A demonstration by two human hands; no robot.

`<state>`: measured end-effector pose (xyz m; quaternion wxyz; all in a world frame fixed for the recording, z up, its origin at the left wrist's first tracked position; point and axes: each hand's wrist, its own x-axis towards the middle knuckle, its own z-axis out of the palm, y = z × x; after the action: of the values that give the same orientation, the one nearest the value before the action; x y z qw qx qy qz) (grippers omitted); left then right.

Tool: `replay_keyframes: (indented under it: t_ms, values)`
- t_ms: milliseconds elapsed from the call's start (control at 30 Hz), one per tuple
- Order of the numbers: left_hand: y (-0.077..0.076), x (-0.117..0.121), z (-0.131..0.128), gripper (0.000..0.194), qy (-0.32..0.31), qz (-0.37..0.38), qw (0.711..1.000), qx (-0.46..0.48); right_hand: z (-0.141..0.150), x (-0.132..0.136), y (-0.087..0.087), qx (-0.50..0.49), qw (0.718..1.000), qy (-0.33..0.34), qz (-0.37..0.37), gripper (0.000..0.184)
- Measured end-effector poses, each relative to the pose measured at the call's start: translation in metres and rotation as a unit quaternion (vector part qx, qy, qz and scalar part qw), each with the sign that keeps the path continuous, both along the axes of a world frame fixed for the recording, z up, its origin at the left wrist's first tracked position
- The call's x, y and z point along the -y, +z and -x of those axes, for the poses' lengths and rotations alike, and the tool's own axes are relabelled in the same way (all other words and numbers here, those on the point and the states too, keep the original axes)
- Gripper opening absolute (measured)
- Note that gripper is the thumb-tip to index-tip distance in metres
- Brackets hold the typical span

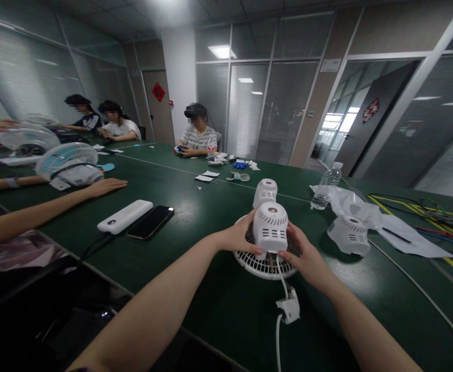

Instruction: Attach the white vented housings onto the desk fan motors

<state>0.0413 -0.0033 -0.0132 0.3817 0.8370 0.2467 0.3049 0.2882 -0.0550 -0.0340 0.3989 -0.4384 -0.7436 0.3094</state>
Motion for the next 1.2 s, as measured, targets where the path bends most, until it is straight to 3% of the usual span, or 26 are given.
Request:
replay_keyframes:
  t_ms: [433, 900, 1033, 1200]
  values:
    - [0.0, 0.001, -0.004, 0.122, -0.003, 0.0, 0.999, 0.038, 0.003, -0.001, -0.003, -0.005, 1.0, 0.009, -0.002, 0.075]
    - [-0.004, -0.002, 0.003, 0.129, 0.011, 0.032, 0.999, -0.01, -0.005, 0.002, 0.003, 0.017, 0.999, 0.035, 0.03, 0.079]
    - [0.001, -0.002, 0.005, 0.123, -0.002, 0.069, 0.997, -0.024, -0.008, 0.007, 0.011, 0.026, 0.998, 0.041, 0.038, 0.08]
    - [0.001, 0.001, 0.0, 0.115, 0.004, 0.04, 0.999, 0.013, -0.008, 0.009, 0.012, 0.012, 0.998, 0.049, 0.035, 0.087]
